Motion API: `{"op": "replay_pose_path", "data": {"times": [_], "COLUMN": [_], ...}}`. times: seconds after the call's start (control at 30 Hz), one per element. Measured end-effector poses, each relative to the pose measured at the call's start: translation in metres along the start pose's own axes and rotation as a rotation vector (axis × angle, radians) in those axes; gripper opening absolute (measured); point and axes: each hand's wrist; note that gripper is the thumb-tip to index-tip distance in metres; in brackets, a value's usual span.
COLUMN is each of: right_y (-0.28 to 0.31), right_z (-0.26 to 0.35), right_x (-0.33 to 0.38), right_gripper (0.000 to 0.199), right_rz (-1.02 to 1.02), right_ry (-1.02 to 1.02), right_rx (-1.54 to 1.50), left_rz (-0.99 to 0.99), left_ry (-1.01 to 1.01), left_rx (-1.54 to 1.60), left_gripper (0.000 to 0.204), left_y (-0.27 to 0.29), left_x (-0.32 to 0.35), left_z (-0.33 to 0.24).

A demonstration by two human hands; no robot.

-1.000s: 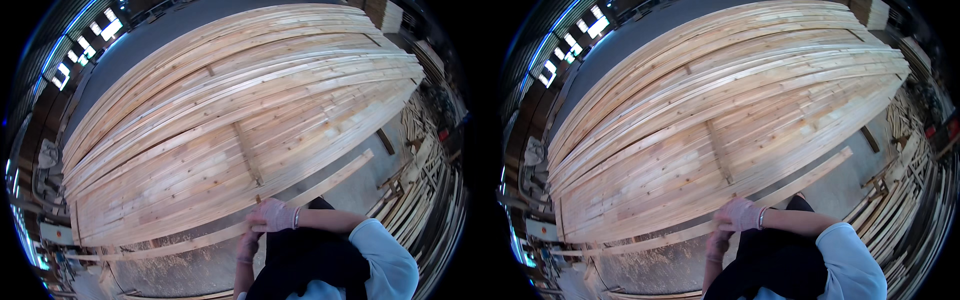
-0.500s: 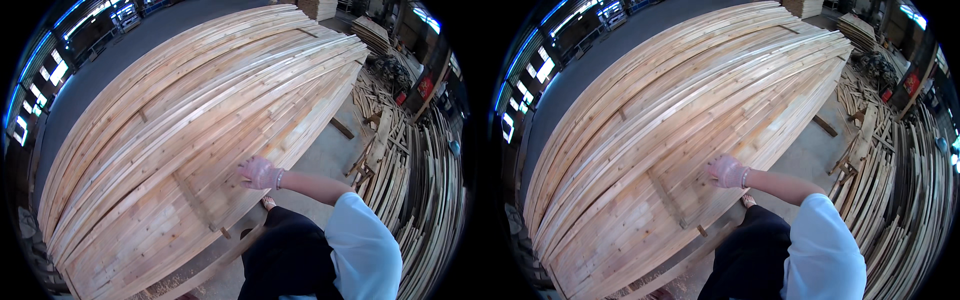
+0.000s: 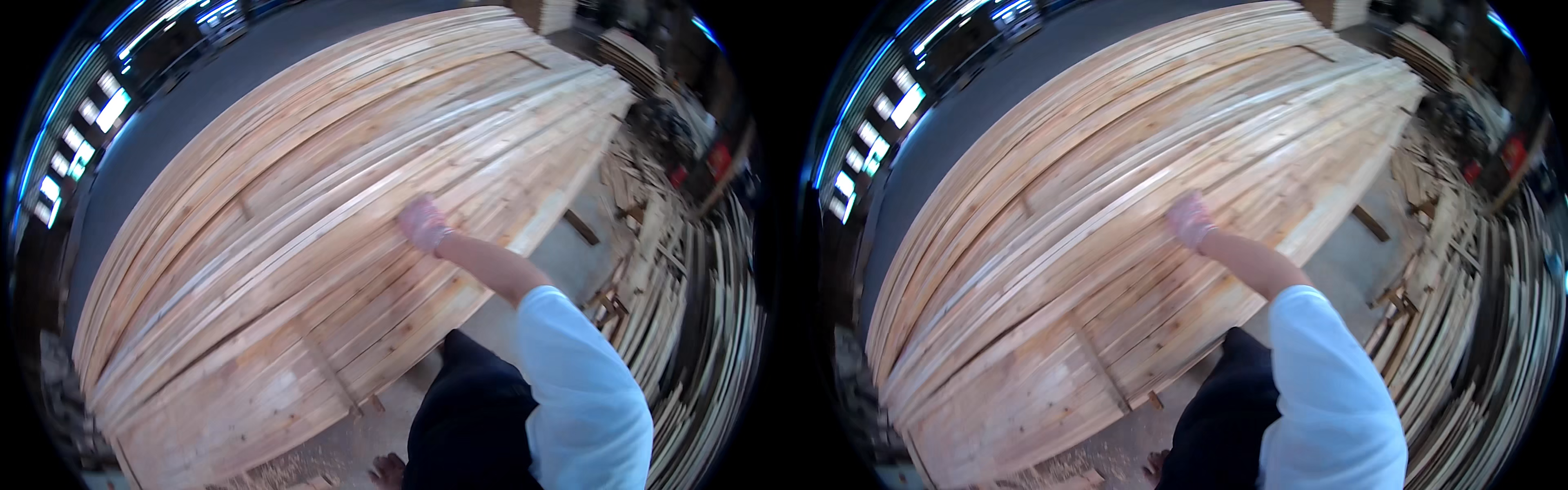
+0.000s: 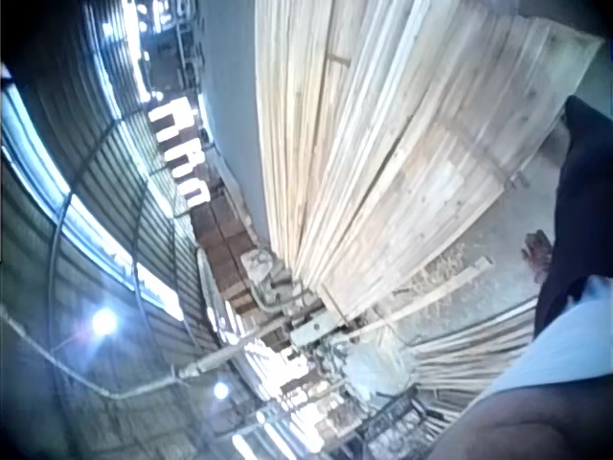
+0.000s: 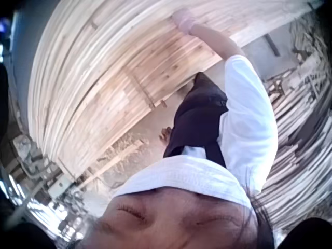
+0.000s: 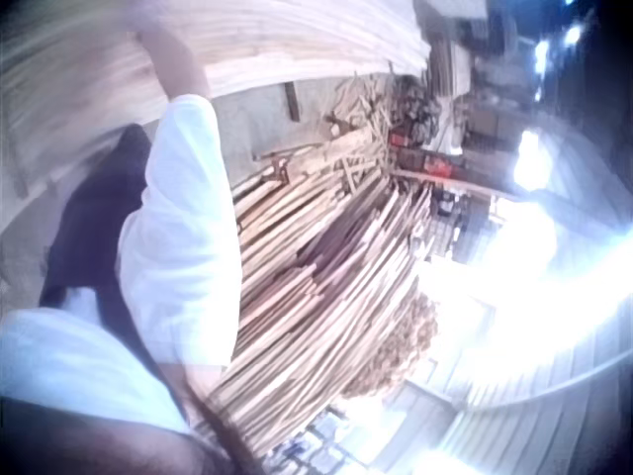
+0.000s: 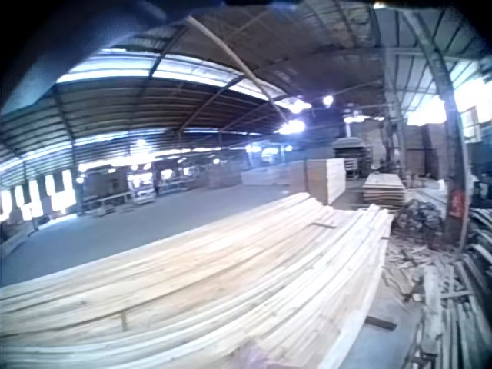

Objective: The person moves wood planks from one large stack to another, handling them one at a time by hand while wearing gloves.

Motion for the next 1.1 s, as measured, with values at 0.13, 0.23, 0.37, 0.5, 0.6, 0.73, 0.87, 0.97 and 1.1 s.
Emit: {"op": "replay_pose_path", "data": {"times": [0.13, 0.23, 0.37, 0.5, 0.6, 0.73, 0.87, 0.97, 1.1], "right_y": [-0.031, -0.01, 0.029, 0.033, 0.026, 0.027, 0.023, 0.023, 0.027], "right_z": [-0.02, -0.025, -0.012, 0.005, 0.026, 0.037, 0.053, 0.054, 0.04], "right_x": [0.01, 0.02, 0.074, 0.146, 0.216, 0.302, 0.369, 0.394, 0.403], "right_gripper": [0.017, 0.016, 0.008, 0.031, 0.042, 0.046, 0.043, 0.044, 0.05], "right_rz": [-0.142, -0.131, 0.021, 0.286, 0.667, 0.777, 0.77, 0.715, 0.676], "right_ry": [0.1, 0.14, 0.27, 0.567, 0.665, 0.687, 0.544, 0.445, 0.494], "right_rx": [-0.101, -0.156, -0.147, -0.054, -0.047, -0.227, -0.102, -0.267, -0.506], "left_rz": [-0.424, -0.426, 0.274, 0.311, 0.358, 0.317, 0.356, 0.398, 0.389], "left_ry": [-0.088, 0.073, 0.067, -0.231, -0.409, -0.193, 0.048, 0.218, 0.098], "left_rx": [-0.059, -0.766, -2.853, -2.885, -2.972, -3.013, -2.936, -2.92, -2.929], "left_gripper": [0.014, 0.012, 0.022, 0.038, 0.056, 0.07, 0.069, 0.06, 0.046], "left_y": [-0.029, -0.097, -0.036, -0.035, 0.004, 0.038, 0.102, 0.108, 0.094], "left_x": [-0.032, -0.041, -0.038, -0.023, -0.016, -0.016, -0.007, -0.005, 0.0], "left_z": [0.01, 0.023, 0.036, 0.044, 0.051, 0.071, 0.094, 0.098, 0.094]}}
Point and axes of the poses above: each hand's wrist, its own x-axis away from the middle knuckle, its own y-axis out of the back of the hand, z = x × y, and after that the axes turned 3 degrees about -y, right-handed
